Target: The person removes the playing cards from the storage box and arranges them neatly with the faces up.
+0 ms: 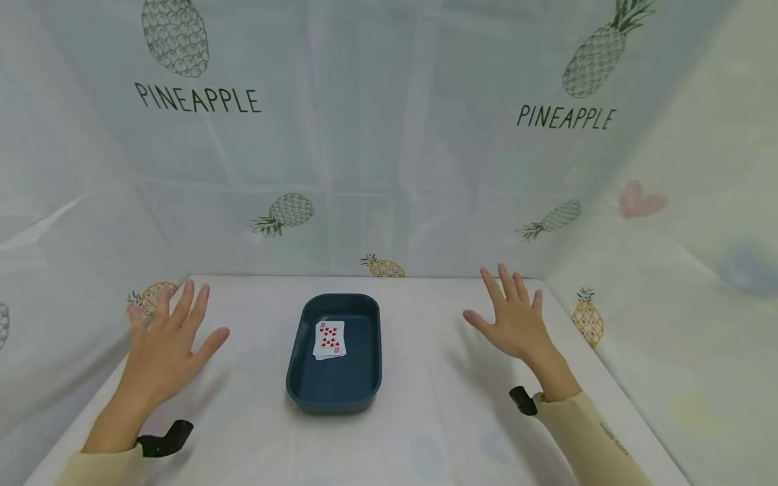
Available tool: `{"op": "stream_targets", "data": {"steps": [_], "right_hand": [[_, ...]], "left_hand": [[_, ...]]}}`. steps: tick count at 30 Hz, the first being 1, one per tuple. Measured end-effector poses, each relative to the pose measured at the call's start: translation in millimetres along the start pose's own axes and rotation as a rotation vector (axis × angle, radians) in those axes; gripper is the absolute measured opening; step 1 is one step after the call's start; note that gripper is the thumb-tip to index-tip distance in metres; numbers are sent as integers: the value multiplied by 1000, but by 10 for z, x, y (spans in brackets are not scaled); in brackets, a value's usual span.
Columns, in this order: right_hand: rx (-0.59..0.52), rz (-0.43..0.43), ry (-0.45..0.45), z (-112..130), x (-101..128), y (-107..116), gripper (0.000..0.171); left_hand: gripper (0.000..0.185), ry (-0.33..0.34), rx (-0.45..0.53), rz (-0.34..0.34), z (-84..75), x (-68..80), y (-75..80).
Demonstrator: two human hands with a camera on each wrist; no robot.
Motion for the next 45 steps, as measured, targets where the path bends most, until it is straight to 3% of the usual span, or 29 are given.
{"op": "stream_targets", "data": {"steps": [3, 8, 12, 18, 22, 27, 36, 45], "right_hand": [[-31, 0, 29, 171, -137, 6, 92], [-100, -21, 84, 385, -321, -101, 89], [-191, -3, 89, 562, -447, -232, 87], [-338, 57, 85, 906, -635, -376, 85], [-440, 96, 114, 1123, -749, -439, 81], [-533, 149, 108, 1298, -845, -507, 76], [-709, 278, 82, 1637, -962, -681, 70], [-765, 392, 10, 1917, -944, -841, 69]], "left_hand": [[89, 15, 87, -1, -44, 33, -52], [84, 107, 334, 19, -150, 88, -139], [85, 169, 511, 90, -297, 127, -198], [84, 243, 652, 194, -550, 169, -314], [83, 332, 760, 250, -704, 166, -370], [86, 421, 862, 344, -871, 144, -468], [101, 469, 1003, 474, -1075, 129, -687], [109, 484, 1067, 515, -1185, 210, -766]]}}
Point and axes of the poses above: each hand's wrist, its own x-axis away from the middle knuckle, its own y-axis out of the back of the hand, z = x × y, the point moved 4 cm from there along -x, towards the middle knuckle, and after that the axes turned 2 degrees about -z, right-handed, at the moved point
